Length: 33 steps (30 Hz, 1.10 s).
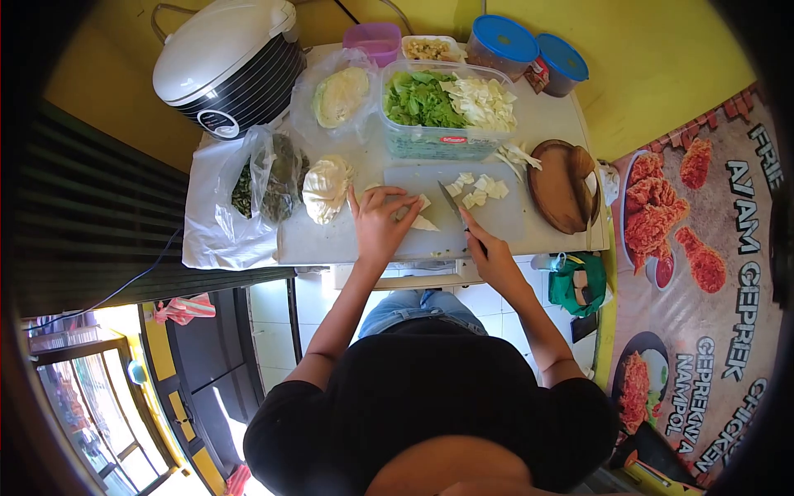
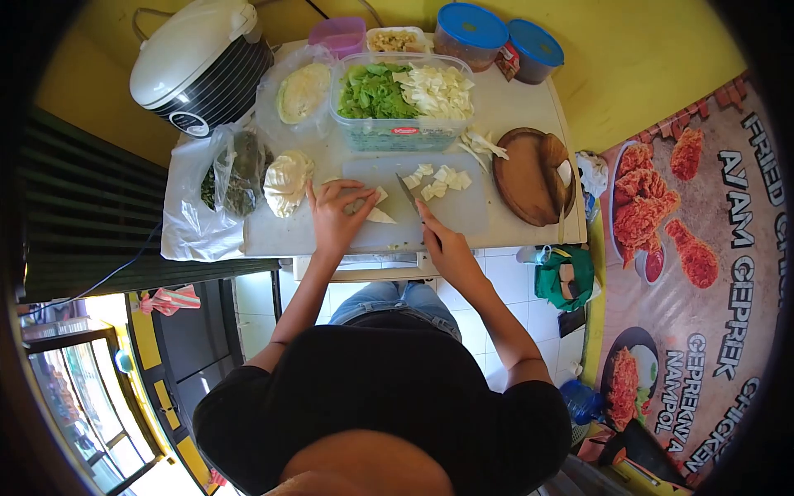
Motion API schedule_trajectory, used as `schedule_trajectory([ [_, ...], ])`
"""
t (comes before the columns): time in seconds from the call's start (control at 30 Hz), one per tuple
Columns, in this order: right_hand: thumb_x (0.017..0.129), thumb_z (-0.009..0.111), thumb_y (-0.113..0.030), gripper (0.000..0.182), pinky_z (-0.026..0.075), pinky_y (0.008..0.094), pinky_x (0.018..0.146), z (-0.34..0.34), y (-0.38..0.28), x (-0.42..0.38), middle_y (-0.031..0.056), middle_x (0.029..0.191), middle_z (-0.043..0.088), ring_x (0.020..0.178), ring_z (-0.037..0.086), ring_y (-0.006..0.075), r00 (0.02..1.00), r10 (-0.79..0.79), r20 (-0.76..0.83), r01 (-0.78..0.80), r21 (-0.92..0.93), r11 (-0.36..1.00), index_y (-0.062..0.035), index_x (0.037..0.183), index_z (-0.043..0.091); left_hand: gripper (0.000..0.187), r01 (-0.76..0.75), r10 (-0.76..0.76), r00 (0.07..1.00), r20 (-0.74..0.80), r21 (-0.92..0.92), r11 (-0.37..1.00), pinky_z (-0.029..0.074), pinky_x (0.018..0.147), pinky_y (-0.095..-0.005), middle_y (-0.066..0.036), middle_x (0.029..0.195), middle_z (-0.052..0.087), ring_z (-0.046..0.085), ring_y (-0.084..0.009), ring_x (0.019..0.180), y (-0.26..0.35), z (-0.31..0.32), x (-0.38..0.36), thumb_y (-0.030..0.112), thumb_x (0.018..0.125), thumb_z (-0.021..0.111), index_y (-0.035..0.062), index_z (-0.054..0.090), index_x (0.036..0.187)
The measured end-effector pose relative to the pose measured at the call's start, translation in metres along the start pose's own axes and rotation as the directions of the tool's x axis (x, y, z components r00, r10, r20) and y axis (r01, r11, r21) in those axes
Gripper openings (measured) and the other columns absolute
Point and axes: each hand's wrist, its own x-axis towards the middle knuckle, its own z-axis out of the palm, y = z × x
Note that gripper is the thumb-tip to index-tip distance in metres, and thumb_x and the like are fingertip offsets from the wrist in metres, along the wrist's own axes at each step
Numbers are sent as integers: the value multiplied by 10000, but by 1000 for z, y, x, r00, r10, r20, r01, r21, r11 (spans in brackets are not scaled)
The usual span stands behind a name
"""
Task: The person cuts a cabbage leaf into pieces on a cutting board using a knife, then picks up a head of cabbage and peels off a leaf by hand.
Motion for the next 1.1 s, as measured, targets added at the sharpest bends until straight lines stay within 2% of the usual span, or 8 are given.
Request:
schedule_trajectory([
  [0.07, 966, 481, -92, 480, 427, 262, 651, -4, 2, -6, 143, 701, 533, 630, 481, 142, 997, 76, -28, -73, 94, 993, -175, 1433, 404, 102, -7, 7, 1000, 3, 18, 1000, 158, 1104, -573, 49, 908, 662, 579, -179, 973, 2, 1, 1, 266, 743, 772, 193, 768, 814],
  [0.2, 969, 482, -80, 474, 408, 229, 661, -9, -5, -7, 75, 718, 498, 674, 406, 95, 987, 144, -74, -127, 192, 973, -180, 1428, 420, 121, -1, -3, 997, 72, 64, 998, 153, 1110, -566, 58, 950, 665, 548, -187, 1029, 14, 4, 10, 299, 776, 733, 195, 770, 827],
  [0.3, 968, 484, -72, 472, 403, 223, 655, -4, -10, -6, 58, 717, 495, 669, 409, 92, 989, 79, -128, -50, 215, 975, -181, 1424, 428, 146, -51, 45, 992, 115, 51, 997, 159, 1109, -567, 54, 986, 671, 529, -202, 1065, 21, 15, 19, 303, 812, 694, 189, 765, 868],
  [0.53, 966, 480, -101, 468, 423, 265, 649, 5, -20, -10, 112, 705, 500, 636, 439, 137, 999, 21, -45, -15, 119, 993, -169, 1424, 417, 204, -29, 34, 991, 132, -46, 999, 184, 1105, -560, 34, 1029, 683, 554, -215, 1062, 16, -24, 26, 249, 838, 685, 200, 729, 1031],
  [0.6, 965, 479, -113, 467, 429, 278, 647, 8, -15, -10, 133, 701, 504, 621, 446, 156, 1000, 3, -10, -2, 101, 995, -168, 1424, 414, 183, -66, 71, 988, 138, -44, 997, 166, 1110, -562, 35, 1018, 688, 562, -206, 1055, 8, -38, 17, 240, 821, 704, 204, 739, 997],
  [0.77, 969, 473, -130, 461, 443, 291, 647, -1, -4, -8, 174, 709, 544, 606, 474, 181, 994, 54, -95, -52, 19, 998, -168, 1424, 411, 103, -275, 268, 940, 210, 6, 961, 149, 1110, -574, 62, 961, 677, 554, -171, 1048, -10, -36, -13, 251, 788, 725, 222, 764, 880],
  [1.0, 972, 470, -143, 464, 460, 294, 686, 4, -16, -20, 216, 839, 617, 649, 548, 198, 999, 42, 10, -43, 123, 991, -181, 1429, 403, 103, -146, 145, 989, 32, 26, 989, 152, 1107, -575, 69, 863, 637, 544, -171, 959, 14, -1, -23, 278, 735, 765, 223, 769, 822],
  [1.1, 971, 474, -155, 468, 470, 313, 685, 8, 1, -24, 225, 789, 610, 642, 575, 269, 1000, -17, -10, 18, 55, 998, -193, 1431, 396, 112, -108, 108, 994, -6, 22, 994, 153, 1109, -568, 74, 881, 634, 544, -175, 947, 18, 11, -26, 281, 728, 771, 214, 770, 818],
])
